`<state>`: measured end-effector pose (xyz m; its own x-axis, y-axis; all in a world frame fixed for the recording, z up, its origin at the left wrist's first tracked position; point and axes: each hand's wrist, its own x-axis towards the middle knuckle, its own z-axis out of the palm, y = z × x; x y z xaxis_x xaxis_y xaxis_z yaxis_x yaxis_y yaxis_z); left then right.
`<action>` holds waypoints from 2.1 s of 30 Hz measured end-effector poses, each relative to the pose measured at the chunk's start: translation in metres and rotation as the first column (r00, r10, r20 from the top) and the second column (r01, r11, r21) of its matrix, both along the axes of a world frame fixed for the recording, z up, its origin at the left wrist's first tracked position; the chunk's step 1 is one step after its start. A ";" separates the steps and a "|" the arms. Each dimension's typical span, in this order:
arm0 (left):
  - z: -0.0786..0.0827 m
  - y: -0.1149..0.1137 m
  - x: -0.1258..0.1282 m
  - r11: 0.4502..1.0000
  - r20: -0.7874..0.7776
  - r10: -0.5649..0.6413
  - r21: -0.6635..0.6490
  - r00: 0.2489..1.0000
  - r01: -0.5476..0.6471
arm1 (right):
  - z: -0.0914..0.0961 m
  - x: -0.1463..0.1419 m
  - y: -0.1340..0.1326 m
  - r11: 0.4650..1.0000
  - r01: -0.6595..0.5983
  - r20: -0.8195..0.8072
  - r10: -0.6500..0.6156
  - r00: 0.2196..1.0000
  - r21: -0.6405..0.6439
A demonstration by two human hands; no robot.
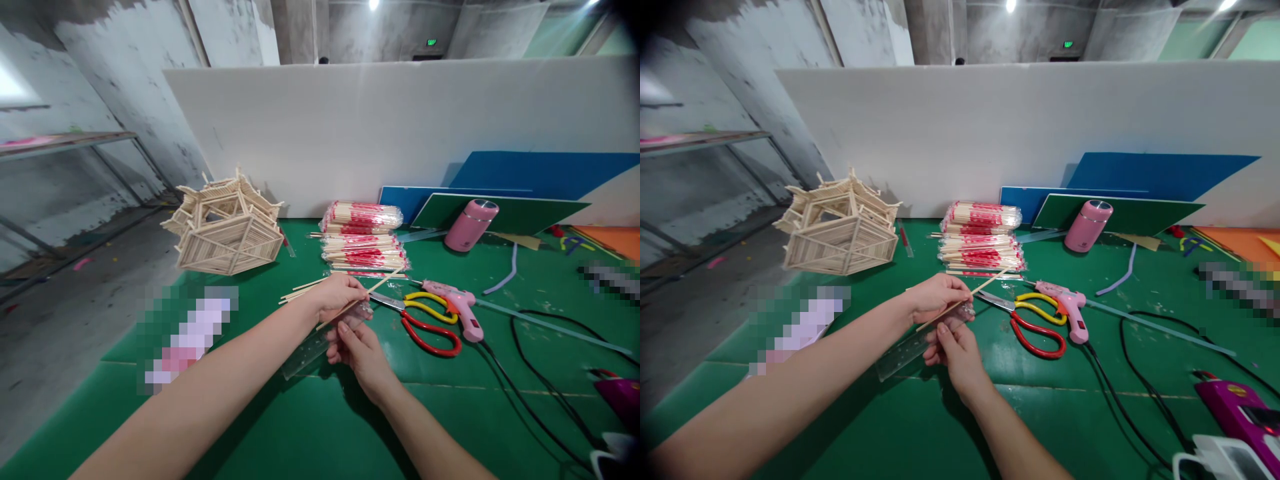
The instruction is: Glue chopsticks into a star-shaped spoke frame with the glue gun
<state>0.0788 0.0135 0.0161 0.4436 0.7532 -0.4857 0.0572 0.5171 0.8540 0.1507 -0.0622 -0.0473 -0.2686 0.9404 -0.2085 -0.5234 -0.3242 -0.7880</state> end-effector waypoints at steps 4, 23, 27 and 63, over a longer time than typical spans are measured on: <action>-0.001 0.001 -0.001 1.000 0.002 -0.002 -0.005 1.000 0.002 | 0.000 0.000 0.000 1.000 0.004 -0.004 -0.004 1.000 -0.008; -0.005 0.003 -0.002 1.000 0.023 -0.013 0.001 1.000 0.012 | -0.002 0.001 0.001 1.000 -0.003 -0.008 0.003 1.000 -0.007; -0.003 0.003 -0.001 1.000 0.025 -0.004 -0.001 1.000 0.004 | -0.001 0.001 0.001 1.000 -0.007 0.001 0.007 1.000 -0.015; -0.003 0.002 -0.002 1.000 0.043 -0.012 -0.002 0.999 0.012 | -0.001 0.002 0.000 0.999 -0.017 0.024 0.016 1.000 0.028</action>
<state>0.0770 0.0155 0.0134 0.4730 0.7467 -0.4676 0.0268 0.5183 0.8548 0.1528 -0.0621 -0.0480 -0.2796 0.9414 -0.1886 -0.4992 -0.3104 -0.8090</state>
